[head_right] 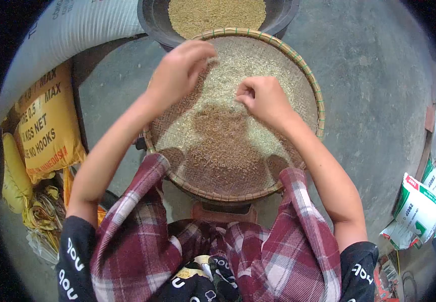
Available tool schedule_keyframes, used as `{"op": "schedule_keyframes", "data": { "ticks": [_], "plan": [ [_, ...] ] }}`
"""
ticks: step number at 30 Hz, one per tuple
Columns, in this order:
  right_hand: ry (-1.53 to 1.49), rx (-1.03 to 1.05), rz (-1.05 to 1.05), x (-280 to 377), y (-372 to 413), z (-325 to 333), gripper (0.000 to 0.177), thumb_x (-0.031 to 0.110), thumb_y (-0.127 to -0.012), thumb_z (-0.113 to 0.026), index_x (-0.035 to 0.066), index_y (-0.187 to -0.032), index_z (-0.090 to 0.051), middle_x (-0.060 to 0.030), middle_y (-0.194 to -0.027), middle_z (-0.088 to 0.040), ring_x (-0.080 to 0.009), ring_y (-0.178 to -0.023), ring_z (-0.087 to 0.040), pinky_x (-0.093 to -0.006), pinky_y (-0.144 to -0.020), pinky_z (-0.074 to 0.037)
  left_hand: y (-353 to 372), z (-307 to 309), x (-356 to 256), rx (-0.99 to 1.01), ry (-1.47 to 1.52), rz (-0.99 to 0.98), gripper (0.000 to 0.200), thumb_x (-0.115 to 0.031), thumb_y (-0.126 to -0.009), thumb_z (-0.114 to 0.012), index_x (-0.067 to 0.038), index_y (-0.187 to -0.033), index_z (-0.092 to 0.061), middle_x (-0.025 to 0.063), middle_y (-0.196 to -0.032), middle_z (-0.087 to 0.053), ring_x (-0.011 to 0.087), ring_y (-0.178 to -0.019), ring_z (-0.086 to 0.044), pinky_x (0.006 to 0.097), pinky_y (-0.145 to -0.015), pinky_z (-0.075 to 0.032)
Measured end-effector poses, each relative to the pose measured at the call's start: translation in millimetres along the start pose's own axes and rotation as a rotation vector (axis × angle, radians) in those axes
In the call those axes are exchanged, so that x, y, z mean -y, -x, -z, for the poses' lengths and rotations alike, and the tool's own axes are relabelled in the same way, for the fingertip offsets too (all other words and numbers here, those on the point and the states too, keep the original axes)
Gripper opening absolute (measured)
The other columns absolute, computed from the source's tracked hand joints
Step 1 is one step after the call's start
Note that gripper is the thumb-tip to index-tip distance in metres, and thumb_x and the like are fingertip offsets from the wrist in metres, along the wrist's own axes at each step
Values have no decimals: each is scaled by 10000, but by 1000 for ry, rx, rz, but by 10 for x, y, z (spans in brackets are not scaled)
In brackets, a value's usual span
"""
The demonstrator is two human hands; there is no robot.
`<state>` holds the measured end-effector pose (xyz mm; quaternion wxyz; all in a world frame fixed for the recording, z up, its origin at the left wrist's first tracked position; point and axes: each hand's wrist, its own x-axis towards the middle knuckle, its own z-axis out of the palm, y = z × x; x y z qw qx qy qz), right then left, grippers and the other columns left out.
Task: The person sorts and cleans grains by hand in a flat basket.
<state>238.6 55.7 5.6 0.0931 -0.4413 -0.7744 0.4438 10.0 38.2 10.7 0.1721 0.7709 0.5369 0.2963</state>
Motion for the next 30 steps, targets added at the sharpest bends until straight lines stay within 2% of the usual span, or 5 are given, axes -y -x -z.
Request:
{"op": "schedule_keyframes", "data": {
  "ticks": [6, 18, 25, 29, 30],
  "plan": [
    [9, 6, -15, 13, -73, 90, 164, -7, -799, -669, 13, -953, -724, -60, -749, -705, -97, -714, -671, -259, -669, -531, 674, -6, -373, 129, 161, 148, 270, -1, -825, -645, -64, -1087, -648, 139, -1071, -633, 304, -976, -638, 389, -815, -527],
    [5, 87, -62, 265, -279, 258, 220, -3, -855, -656, -11, -1073, -687, -94, -874, -740, -121, -751, -700, -262, -674, -548, 867, -428, -548, 353, 110, 113, 189, -205, -795, -711, -114, -946, -644, 56, -924, -584, 255, -922, -607, 381, -751, -520],
    [29, 19, -31, 233, -378, 333, 204, 40, -871, -673, 15, -1072, -697, -64, -818, -731, -88, -664, -659, -230, -605, -525, 875, -507, -533, 351, 79, 129, 140, -208, -798, -705, -115, -888, -650, 40, -922, -585, 250, -898, -610, 377, -746, -518],
    [142, -217, 280, 419, -844, 745, 174, 179, -884, -693, 63, -1010, -725, -43, -775, -702, -95, -618, -620, -252, -571, -493, 913, -519, -508, 301, 114, 92, 142, -214, -792, -718, -115, -869, -650, 39, -927, -598, 243, -901, -616, 371, -739, -520],
    [16, -241, 119, 827, -928, 899, 139, 112, -818, -701, -2, -887, -738, -144, -763, -716, -167, -584, -656, -319, -556, -527, 905, -511, -503, 268, 132, 77, 147, -213, -791, -723, -114, -871, -649, 42, -916, -604, 244, -897, -619, 371, -733, -519]
  ]
}}
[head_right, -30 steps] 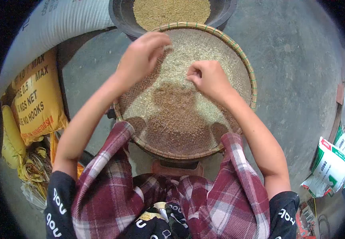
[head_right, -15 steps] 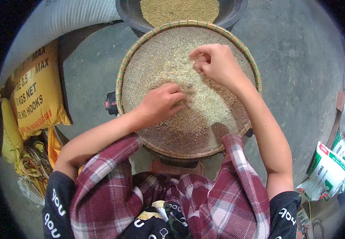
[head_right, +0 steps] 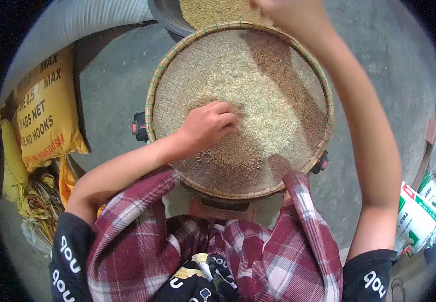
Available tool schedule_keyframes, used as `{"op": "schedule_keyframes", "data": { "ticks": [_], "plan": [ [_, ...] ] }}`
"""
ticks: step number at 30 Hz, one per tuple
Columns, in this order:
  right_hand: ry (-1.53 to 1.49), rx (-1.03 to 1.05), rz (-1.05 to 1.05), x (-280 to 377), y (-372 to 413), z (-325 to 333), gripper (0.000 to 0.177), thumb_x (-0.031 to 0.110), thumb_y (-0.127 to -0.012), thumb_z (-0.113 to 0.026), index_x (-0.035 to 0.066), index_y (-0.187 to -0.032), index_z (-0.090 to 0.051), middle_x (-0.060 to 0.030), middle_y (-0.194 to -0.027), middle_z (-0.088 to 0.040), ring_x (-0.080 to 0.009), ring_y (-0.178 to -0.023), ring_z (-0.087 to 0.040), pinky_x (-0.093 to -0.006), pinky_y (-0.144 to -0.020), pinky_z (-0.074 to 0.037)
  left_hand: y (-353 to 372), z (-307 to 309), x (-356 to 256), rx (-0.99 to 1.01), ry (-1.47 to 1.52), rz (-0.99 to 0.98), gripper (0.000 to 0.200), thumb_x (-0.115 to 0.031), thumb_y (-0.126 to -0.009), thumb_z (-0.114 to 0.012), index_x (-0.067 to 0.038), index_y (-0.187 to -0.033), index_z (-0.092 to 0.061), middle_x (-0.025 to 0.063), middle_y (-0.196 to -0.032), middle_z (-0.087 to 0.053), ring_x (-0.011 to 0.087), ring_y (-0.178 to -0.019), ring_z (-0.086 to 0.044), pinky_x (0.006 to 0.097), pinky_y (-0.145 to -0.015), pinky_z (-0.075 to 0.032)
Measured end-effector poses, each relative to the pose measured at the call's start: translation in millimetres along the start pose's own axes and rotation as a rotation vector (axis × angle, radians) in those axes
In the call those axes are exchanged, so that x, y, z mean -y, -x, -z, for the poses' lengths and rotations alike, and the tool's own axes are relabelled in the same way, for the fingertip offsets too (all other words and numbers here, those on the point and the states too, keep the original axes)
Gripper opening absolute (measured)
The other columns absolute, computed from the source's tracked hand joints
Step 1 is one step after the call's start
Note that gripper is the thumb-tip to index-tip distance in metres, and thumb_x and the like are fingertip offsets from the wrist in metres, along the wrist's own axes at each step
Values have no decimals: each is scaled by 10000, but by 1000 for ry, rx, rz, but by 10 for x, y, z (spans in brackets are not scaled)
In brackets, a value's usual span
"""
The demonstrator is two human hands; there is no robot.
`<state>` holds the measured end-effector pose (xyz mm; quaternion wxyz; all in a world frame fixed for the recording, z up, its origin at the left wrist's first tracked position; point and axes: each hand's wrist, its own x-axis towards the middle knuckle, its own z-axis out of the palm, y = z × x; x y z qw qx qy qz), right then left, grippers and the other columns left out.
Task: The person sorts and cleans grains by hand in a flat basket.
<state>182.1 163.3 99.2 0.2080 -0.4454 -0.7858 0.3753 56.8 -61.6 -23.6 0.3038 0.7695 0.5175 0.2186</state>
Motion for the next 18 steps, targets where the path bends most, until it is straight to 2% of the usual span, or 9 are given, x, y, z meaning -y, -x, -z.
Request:
{"op": "schedule_keyframes", "data": {
  "ticks": [4, 6, 8, 9, 12, 13, 14, 15, 18],
  "plan": [
    [-11, -219, 154, -280, -576, -76, 128, 86, -842, -657, -7, -884, -734, -131, -770, -718, -165, -593, -655, -310, -552, -519, -63, 130, -26, 54, 98, 112, 151, -181, -797, -731, -83, -878, -649, 63, -843, -642, 251, -822, -647, 356, -698, -523],
    [-30, -263, 150, -454, -519, -188, 132, 84, -831, -654, -12, -880, -731, -138, -773, -716, -176, -590, -656, -318, -553, -516, -135, 238, -42, 89, 225, 334, 132, -145, -812, -727, -53, -884, -664, 94, -776, -670, 260, -723, -663, 346, -664, -526],
    [90, -117, 358, -486, -175, -330, 163, 94, -787, -665, -29, -880, -720, -172, -787, -712, -234, -623, -674, -325, -599, -537, -217, 374, -12, 19, 256, 326, 119, -137, -823, -716, -46, -888, -676, 105, -785, -683, 256, -709, -670, 339, -660, -530],
    [142, 73, 215, -433, 115, -397, 156, 185, -842, -695, 48, -908, -734, -87, -782, -711, -170, -701, -672, -311, -668, -524, -265, 451, 18, -52, 289, 322, 110, -128, -833, -706, -38, -892, -687, 115, -794, -696, 251, -695, -676, 332, -656, -534],
    [88, 355, 37, -449, 754, -462, 115, 143, -787, -701, 36, -828, -715, -138, -783, -694, -221, -705, -675, -336, -677, -526, -640, 801, 266, -319, -7, 87, 121, -149, -855, -686, -49, -920, -705, 119, -859, -710, 246, -771, -697, 346, -687, -544],
    [17, 427, 38, -471, 973, -496, 95, 94, -818, -715, 17, -873, -712, -40, -685, -651, -89, -619, -570, -269, -594, -473, -818, 944, 370, -434, -104, 0, 140, -163, -862, -678, -52, -942, -705, 123, -877, -713, 252, -795, -702, 354, -701, -547],
    [-34, 484, 50, -549, 1176, -554, 102, 85, -791, -738, 14, -858, -707, -56, -673, -646, -119, -609, -585, -282, -587, -476, -1017, 1076, 565, -471, -294, -31, 160, -180, -871, -665, -60, -970, -701, 123, -894, -711, 261, -811, -698, 363, -715, -546],
    [67, 587, -35, -456, 1297, -546, 113, 122, -735, -759, 85, -832, -716, -89, -674, -633, -236, -676, -646, -362, -649, -518, -1182, 1177, 741, -505, -485, -60, 180, -197, -880, -652, -68, -998, -698, 122, -912, -709, 270, -827, -695, 372, -729, -545],
    [75, 512, 12, -509, 1610, -707, 186, 171, -713, -791, 110, -865, -704, -75, -733, -614, -258, -743, -640, -382, -667, -513, -1538, 1217, 818, -779, -367, -181, 159, -32, -821, -601, 19, -957, -667, 219, -884, -684, 363, -846, -667, 412, -762, -516]
  ]
}}
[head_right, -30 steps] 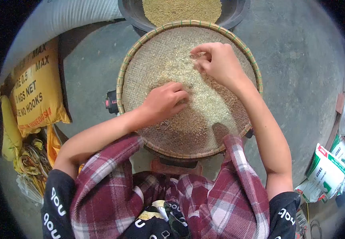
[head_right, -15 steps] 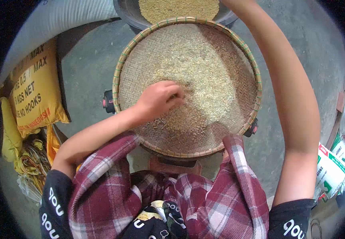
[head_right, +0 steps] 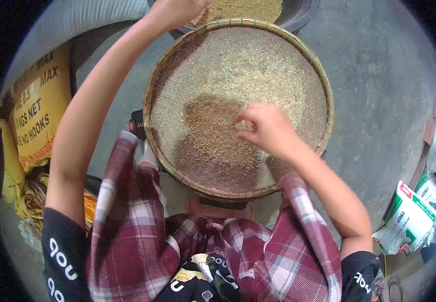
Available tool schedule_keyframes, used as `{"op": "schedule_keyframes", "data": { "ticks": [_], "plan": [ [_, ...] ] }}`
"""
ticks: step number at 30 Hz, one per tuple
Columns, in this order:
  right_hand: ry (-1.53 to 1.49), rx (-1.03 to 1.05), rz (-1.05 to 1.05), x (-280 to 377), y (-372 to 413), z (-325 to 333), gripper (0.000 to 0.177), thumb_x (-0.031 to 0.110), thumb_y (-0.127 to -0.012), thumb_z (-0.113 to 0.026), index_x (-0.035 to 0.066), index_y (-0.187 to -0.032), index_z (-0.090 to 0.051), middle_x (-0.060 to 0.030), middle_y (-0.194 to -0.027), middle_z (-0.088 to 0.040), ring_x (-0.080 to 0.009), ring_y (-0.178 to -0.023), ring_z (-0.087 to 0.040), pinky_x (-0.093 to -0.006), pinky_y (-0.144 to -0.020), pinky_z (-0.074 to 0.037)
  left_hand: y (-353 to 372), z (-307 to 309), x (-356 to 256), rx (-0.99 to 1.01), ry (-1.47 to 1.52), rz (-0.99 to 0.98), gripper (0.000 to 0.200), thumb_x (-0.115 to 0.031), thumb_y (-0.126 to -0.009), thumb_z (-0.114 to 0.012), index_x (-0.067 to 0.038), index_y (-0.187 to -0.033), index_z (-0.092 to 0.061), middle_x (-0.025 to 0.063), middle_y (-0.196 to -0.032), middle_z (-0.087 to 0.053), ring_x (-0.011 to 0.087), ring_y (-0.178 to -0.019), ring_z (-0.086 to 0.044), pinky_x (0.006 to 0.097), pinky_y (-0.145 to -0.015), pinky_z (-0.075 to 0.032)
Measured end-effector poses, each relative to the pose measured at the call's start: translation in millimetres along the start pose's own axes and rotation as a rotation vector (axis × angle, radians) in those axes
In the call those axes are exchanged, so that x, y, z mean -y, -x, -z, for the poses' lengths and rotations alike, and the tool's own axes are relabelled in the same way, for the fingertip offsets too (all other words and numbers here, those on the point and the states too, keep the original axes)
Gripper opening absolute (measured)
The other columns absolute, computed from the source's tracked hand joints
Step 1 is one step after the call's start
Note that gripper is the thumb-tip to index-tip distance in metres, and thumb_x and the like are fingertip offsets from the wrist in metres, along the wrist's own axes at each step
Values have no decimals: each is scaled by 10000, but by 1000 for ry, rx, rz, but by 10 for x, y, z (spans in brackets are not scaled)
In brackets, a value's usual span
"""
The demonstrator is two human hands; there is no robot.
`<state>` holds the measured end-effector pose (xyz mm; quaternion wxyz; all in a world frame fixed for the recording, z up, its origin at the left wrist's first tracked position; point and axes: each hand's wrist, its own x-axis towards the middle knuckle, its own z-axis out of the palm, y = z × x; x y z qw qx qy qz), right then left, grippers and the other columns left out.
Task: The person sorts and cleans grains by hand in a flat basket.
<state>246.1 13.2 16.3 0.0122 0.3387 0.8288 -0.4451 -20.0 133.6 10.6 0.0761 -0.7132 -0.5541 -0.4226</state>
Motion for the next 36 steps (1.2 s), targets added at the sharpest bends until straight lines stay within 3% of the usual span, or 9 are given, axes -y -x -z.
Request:
{"op": "schedule_keyframes", "data": {
  "ticks": [4, 6, 7, 19, 22, 25, 30, 34, 36],
  "plan": [
    [-3, -145, -8, -102, 83, -321, 212, 207, -712, -795, 127, -878, -690, -68, -803, -602, -278, -800, -632, -405, -687, -507, -34, 220, -347, 263, 202, 171, 226, -31, -835, -578, 18, -1038, -662, 236, -940, -683, 357, -887, -672, 423, -804, -517],
    [75, -255, -7, -122, 85, -406, 252, 185, -692, -816, 93, -894, -698, -67, -755, -613, -234, -661, -607, -347, -618, -493, 55, 315, -514, 536, 160, 130, 271, -44, -833, -584, 11, -1087, -661, 239, -998, -682, 363, -895, -674, 423, -820, -520],
    [72, -257, -11, -102, 77, -405, 252, 185, -692, -816, 93, -894, -698, -67, -755, -613, -234, -661, -607, -347, -618, -493, 188, 257, -517, 508, 101, -4, 203, -216, -896, -625, -84, -1035, -691, 118, -925, -702, 287, -825, -680, 383, -741, -541],
    [-42, -220, -77, -19, 32, -322, 76, 97, -727, -740, 66, -789, -709, -74, -728, -617, -215, -646, -631, -330, -613, -504, 901, 680, -776, 730, 161, 177, 164, -195, -902, -616, -89, -1003, -689, 117, -926, -698, 310, -857, -667, 399, -754, -532],
    [-162, -219, -140, 15, 21, -273, 51, 131, -735, -696, 83, -754, -695, -86, -720, -622, -267, -686, -645, -379, -629, -515, 1129, 772, -809, 751, 202, 221, 143, -176, -885, -637, -68, -965, -685, 140, -910, -691, 323, -841, -666, 402, -735, -529],
    [-183, -200, -116, 32, -22, -189, 56, 119, -727, -677, 66, -739, -689, -104, -711, -642, -265, -661, -650, -367, -626, -522, 1237, 873, -851, 886, 271, 415, 119, -154, -855, -674, -42, -892, -671, 156, -815, -650, 320, -739, -648, 396, -680, -518],
    [-45, -191, 57, 39, -417, 302, 54, 100, -729, -662, 55, -734, -693, -128, -719, -677, -254, -680, -674, -356, -659, -537, 1399, 978, -943, 986, 281, 443, 141, -165, -821, -702, -66, -918, -675, 120, -815, -641, 305, -737, -638, 389, -682, -522],
    [82, -433, 284, 107, -992, 805, 78, 119, -737, -676, 47, -756, -700, -114, -721, -685, -260, -680, -674, -356, -671, -538, 1498, 1005, -1081, 1038, 367, 256, 158, -168, -799, -715, -117, -945, -684, 69, -888, -626, 277, -838, -642, 390, -712, -528],
    [51, -573, 167, 209, -1291, 1082, 270, 117, -749, -684, -39, -969, -703, -202, -850, -707, -303, -716, -688, -339, -678, -549, 1540, 968, -1092, 1082, 340, 259, 171, -179, -789, -726, -141, -952, -689, 47, -911, -614, 265, -894, -635, 388, -739, -528]
  ]
}}
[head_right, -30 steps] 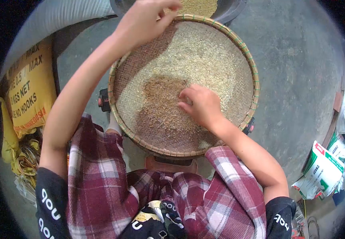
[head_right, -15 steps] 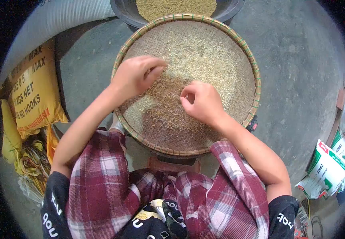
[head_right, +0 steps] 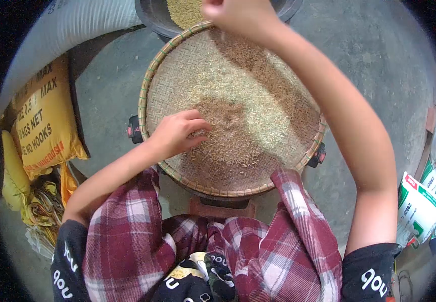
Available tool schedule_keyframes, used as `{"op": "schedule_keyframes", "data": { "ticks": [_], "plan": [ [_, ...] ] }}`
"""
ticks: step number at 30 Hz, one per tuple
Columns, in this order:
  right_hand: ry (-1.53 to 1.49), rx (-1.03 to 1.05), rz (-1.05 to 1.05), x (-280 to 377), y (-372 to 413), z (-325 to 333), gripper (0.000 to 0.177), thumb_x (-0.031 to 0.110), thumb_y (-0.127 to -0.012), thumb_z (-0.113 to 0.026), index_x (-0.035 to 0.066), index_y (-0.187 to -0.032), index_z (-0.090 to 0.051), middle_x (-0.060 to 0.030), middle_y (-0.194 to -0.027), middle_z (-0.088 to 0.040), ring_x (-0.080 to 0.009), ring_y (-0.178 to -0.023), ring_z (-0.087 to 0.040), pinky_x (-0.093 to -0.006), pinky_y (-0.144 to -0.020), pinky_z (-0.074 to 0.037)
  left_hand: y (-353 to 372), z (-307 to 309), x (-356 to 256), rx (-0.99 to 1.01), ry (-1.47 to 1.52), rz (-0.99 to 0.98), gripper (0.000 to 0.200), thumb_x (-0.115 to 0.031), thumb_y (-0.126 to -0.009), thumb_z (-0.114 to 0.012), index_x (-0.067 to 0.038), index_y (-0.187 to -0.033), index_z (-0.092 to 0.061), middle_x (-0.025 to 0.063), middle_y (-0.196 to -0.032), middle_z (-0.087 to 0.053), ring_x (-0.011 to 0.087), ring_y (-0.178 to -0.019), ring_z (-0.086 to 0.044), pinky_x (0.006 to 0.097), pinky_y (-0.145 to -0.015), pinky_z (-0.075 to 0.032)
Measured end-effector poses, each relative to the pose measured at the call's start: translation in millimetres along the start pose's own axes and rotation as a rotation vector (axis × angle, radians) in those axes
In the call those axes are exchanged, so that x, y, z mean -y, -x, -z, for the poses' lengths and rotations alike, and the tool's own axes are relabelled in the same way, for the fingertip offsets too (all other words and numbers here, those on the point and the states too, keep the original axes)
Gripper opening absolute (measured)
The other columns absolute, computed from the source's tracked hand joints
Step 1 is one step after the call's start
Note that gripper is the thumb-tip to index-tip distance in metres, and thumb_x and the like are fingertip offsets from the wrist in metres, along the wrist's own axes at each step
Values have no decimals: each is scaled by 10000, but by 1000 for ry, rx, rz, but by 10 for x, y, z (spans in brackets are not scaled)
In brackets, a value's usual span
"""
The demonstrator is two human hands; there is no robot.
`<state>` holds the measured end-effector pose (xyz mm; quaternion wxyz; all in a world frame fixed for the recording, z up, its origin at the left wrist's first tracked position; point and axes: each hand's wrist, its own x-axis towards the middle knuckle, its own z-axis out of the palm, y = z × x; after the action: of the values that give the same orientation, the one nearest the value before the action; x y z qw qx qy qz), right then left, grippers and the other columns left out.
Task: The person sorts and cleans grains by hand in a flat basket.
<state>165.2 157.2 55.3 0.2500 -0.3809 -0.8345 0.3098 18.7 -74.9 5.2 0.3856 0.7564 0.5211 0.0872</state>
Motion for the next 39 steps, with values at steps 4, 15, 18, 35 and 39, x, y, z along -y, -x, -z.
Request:
{"op": "schedule_keyframes", "data": {
  "ticks": [4, 15, 18, 35, 39],
  "plan": [
    [106, -389, 164, -548, -345, -263, 366, 127, -746, -689, -44, -1069, -672, -207, -895, -705, -328, -791, -687, -352, -732, -546, -48, -46, 34, 35, -23, -56, 160, -198, -775, -735, -143, -921, -698, 34, -901, -607, 255, -893, -627, 376, -744, -525],
    [-18, 431, 5, 132, 1667, -175, 154, 171, -738, -755, 122, -873, -699, -76, -858, -686, -293, -841, -659, -398, -729, -540, -46, -146, 91, -18, -64, -117, 119, -235, -799, -700, -129, -850, -684, 35, -874, -587, 245, -874, -626, 388, -703, -535],
    [-17, 595, 19, 83, 2016, -363, 203, 202, -737, -752, 113, -908, -689, -64, -900, -636, -277, -894, -641, -408, -734, -537, -55, -142, 96, -38, 29, -57, 145, -236, -800, -705, -106, -856, -676, 55, -864, -609, 267, -841, -641, 398, -700, -529],
    [17, 582, -51, 46, 2108, -474, 103, 180, -745, -736, 102, -794, -690, -56, -855, -600, -276, -822, -636, -411, -682, -516, -1557, 1427, 203, -590, 111, 357, 292, -101, -837, -626, 3, -1108, -654, 230, -1044, -679, 350, -923, -675, 416, -854, -521],
    [-77, 527, -97, 28, 2071, -425, 111, 168, -763, -730, 76, -822, -705, -88, -812, -628, -303, -787, -641, -421, -681, -514, -1672, 1222, 559, -807, -59, 9, 313, -169, -841, -670, -9, -1110, -655, 237, -1120, -653, 344, -1103, -609, 424, -962, -472]
  ]
}}
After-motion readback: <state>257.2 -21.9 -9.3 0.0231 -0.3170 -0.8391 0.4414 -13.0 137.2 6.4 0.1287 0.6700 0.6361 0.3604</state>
